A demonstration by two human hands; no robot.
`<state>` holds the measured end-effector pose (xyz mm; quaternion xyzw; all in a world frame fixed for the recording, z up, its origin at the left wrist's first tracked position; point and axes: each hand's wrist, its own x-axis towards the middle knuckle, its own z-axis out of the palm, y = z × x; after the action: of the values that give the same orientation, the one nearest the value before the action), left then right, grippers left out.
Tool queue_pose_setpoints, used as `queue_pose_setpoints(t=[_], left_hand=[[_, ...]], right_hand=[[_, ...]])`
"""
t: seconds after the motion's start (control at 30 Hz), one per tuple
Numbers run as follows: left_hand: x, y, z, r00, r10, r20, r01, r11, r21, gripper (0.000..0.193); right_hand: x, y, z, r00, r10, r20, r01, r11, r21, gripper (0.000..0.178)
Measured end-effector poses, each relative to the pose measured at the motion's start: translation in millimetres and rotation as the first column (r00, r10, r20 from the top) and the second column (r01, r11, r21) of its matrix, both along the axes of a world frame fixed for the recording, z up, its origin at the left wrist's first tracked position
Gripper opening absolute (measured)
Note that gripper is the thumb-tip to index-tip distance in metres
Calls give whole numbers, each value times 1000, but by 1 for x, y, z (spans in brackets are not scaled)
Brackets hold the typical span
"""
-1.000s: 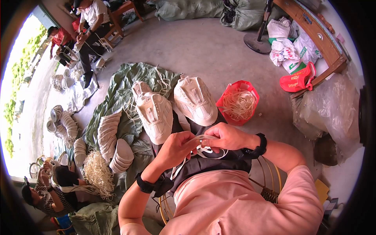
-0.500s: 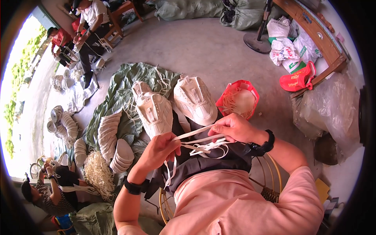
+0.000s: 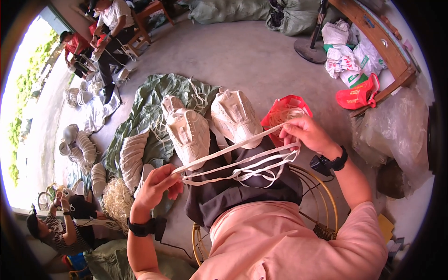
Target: Lacing a white athletic shoe in a manufacturing environment.
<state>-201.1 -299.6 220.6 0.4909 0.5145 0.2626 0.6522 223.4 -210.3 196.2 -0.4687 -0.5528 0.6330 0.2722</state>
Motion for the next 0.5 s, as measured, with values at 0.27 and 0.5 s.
queue_pose_setpoints(t=[0.27,0.5], left_hand=[[-30,-22,-7,997,30,-66,-30,1000,-2,27],[-41,-29,-22,996,55,65,-46,990,-135,26]], right_hand=[[14,-3,0,999,-24,44,23,999,26,34],[16,-4,1,981,-193,-31,193,981,-4,31]])
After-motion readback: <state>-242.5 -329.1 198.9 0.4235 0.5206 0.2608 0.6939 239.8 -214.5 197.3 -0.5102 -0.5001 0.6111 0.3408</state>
